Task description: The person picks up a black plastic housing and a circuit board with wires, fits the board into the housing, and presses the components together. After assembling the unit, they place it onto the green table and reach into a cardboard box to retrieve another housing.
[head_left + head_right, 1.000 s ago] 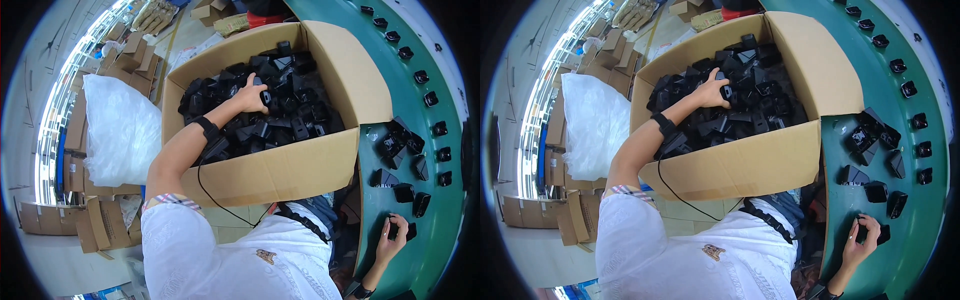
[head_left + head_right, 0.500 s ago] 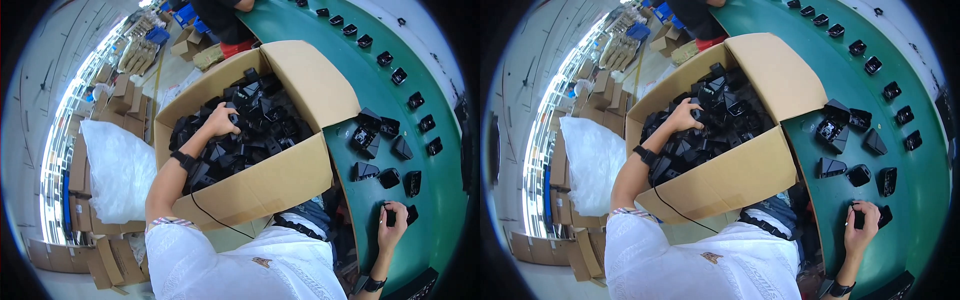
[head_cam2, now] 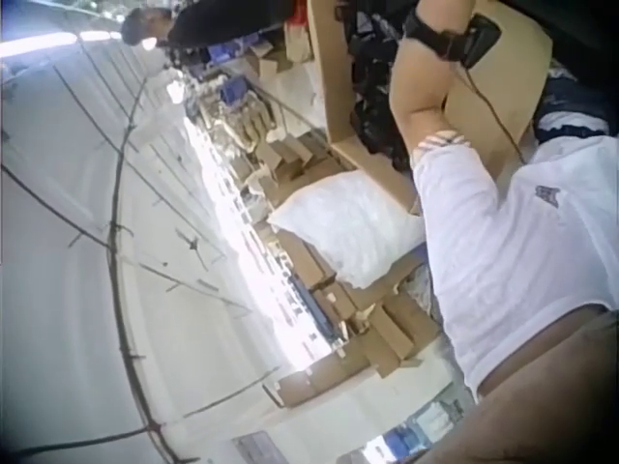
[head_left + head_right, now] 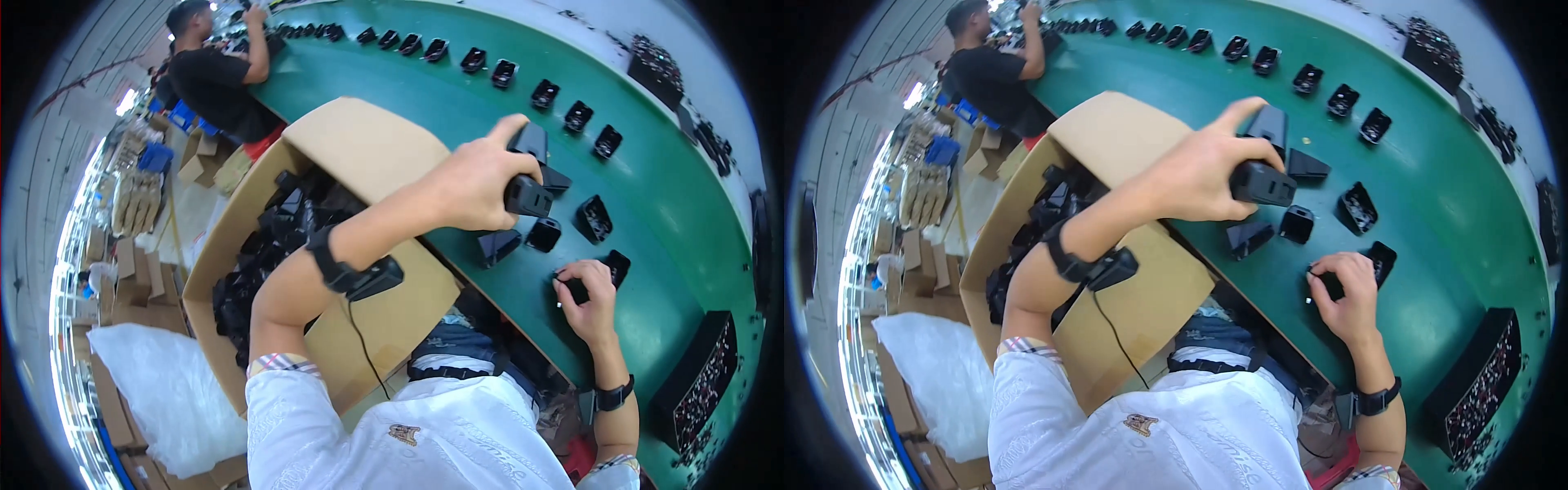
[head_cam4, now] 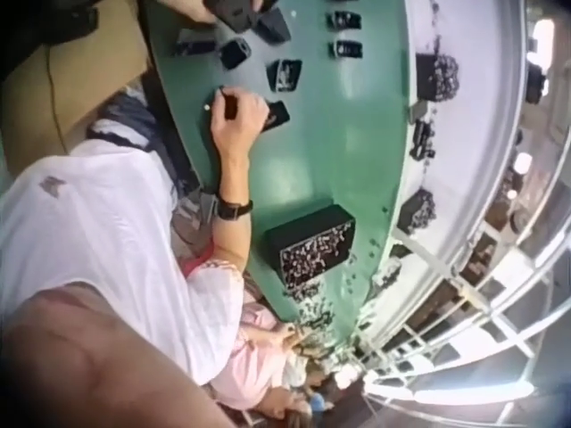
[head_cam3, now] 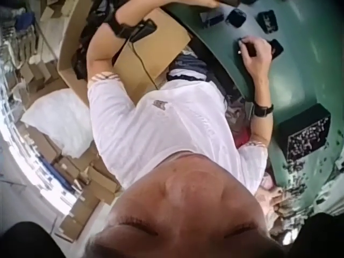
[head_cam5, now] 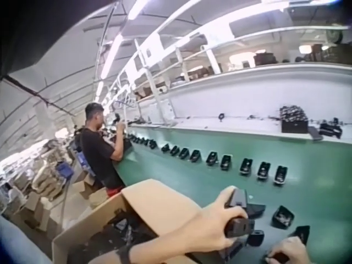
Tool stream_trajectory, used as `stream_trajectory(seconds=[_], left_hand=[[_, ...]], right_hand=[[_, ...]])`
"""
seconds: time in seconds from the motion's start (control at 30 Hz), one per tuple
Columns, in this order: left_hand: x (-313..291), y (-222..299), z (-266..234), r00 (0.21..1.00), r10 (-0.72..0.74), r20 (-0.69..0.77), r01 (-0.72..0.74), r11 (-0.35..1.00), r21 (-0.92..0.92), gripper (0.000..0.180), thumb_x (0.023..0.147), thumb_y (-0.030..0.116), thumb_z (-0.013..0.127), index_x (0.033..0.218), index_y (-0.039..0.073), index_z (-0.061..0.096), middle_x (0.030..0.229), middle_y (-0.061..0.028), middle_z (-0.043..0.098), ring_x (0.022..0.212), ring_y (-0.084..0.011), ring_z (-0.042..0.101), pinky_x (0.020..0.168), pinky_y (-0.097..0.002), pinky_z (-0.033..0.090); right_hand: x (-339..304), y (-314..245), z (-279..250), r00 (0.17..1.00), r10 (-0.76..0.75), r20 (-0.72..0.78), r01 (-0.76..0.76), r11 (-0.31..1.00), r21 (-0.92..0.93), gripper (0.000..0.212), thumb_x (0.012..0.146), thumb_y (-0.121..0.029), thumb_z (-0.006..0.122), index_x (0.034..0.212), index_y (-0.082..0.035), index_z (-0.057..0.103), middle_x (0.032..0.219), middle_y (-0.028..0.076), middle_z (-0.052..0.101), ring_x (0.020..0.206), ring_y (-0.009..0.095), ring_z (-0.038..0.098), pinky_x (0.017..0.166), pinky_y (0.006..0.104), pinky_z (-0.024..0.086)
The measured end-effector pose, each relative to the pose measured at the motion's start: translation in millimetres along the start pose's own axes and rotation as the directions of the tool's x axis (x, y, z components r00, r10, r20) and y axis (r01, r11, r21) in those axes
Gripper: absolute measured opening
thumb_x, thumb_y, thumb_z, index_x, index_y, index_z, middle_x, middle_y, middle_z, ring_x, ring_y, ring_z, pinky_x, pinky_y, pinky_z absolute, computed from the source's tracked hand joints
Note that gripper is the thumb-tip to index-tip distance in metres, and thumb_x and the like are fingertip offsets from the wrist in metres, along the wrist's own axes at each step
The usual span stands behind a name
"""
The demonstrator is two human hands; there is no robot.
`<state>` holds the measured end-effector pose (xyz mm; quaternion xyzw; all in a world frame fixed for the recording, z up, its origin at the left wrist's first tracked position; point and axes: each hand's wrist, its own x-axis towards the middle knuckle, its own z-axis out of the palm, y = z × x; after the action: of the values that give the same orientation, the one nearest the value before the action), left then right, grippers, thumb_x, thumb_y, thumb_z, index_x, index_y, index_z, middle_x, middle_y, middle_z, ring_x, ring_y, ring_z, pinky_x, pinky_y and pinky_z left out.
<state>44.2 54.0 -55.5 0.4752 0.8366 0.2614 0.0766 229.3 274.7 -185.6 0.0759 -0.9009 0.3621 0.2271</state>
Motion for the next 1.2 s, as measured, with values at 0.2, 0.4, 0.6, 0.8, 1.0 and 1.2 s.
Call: stream_trajectory(seconds=[0.2, 0.4, 0.6, 0.8, 1.0, 1.2], left_hand=[[48.8, -15.7, 51.2, 0.975, 0.071, 0.21, -0.099, 0.987, 0.125, 0.052, 0.067, 0.025, 0.085, 0.117, 0.02, 0.071, 0.158, -0.0253, 0.029, 0.128, -0.0455, 0.053, 0.105, -0.0496, 0.047], [54.7, -24.2, 71.3, 0.961, 0.263, 0.085, -0.276, 0.926, 0.259, 0.053, 0.068, 0.03, 0.088, 0.115, 0.015, 0.069, 0.155, -0.0217, 0.036, 0.138, -0.0489, 0.038, 0.111, -0.0519, 0.041], [75.0, -1.1, 57.1, 0.979, 0.17, -0.108, -0.195, 0.937, -0.29, 0.047, 0.072, 0.025, 0.085, 0.107, 0.002, 0.064, 0.095, -0.0139, 0.07, 0.087, -0.0235, 0.07, 0.082, -0.0345, 0.056], [79.8, 49.6, 69.6, 0.99, 0.03, -0.14, -0.117, 0.738, -0.665, 0.041, 0.078, 0.036, 0.086, 0.091, 0.003, 0.066, 0.075, -0.0009, 0.067, 0.069, -0.0063, 0.062, 0.063, -0.0234, 0.05], [9.9, 60.0, 62.6, 0.986, -0.067, -0.153, -0.072, 0.66, -0.748, 0.044, 0.071, 0.037, 0.089, 0.086, 0.003, 0.067, 0.073, -0.0074, 0.07, 0.067, -0.0131, 0.068, 0.064, -0.0299, 0.054], [-81.5, 35.8, 95.4, 0.933, -0.233, -0.273, -0.264, 0.067, -0.962, 0.047, 0.092, 0.009, 0.071, 0.12, 0.003, 0.034, 0.103, -0.0238, 0.066, 0.082, -0.0271, 0.07, 0.075, -0.0347, 0.057]], right_hand=[[0.5, 3.8, -2.8, 1.0, -0.006, 0.012, 0.006, 1.0, -0.001, 0.018, 0.073, -0.002, 0.076, 0.086, -0.007, 0.064, 0.091, 0.007, 0.07, 0.092, 0.027, 0.064, 0.088, 0.0396, 0.046], [-1.5, 9.5, -6.6, 1.0, -0.015, 0.011, 0.015, 1.0, -0.014, 0.019, 0.073, -0.002, 0.076, 0.088, -0.006, 0.065, 0.091, 0.006, 0.07, 0.092, 0.026, 0.064, 0.087, 0.0386, 0.045], [-1.1, 9.0, -17.2, 0.966, 0.258, -0.017, -0.244, 0.933, 0.264, 0.018, 0.083, -0.001, 0.075, 0.094, -0.003, 0.061, 0.099, 0.009, 0.074, 0.089, 0.014, 0.064, 0.079, 0.0284, 0.049], [6.6, 8.6, -26.8, 0.939, 0.334, -0.084, -0.241, 0.812, 0.532, 0.007, 0.094, 0.004, 0.064, 0.1, 0.002, 0.062, 0.117, 0.018, 0.069, 0.09, 0.014, 0.062, 0.078, 0.0265, 0.051], [-10.0, -41.0, 0.4, 0.97, -0.113, 0.217, 0.004, 0.894, 0.448, 0.006, 0.083, -0.01, 0.076, 0.084, -0.009, 0.069, 0.106, 0.005, 0.077, 0.085, 0.021, 0.071, 0.076, 0.0333, 0.056], [-15.7, -55.6, 53.1, 0.782, -0.222, 0.582, -0.026, 0.922, 0.387, 0.012, 0.087, -0.012, 0.07, 0.094, -0.005, 0.063, 0.14, 0.015, 0.056, 0.095, 0.032, 0.067, 0.081, 0.0425, 0.057]])
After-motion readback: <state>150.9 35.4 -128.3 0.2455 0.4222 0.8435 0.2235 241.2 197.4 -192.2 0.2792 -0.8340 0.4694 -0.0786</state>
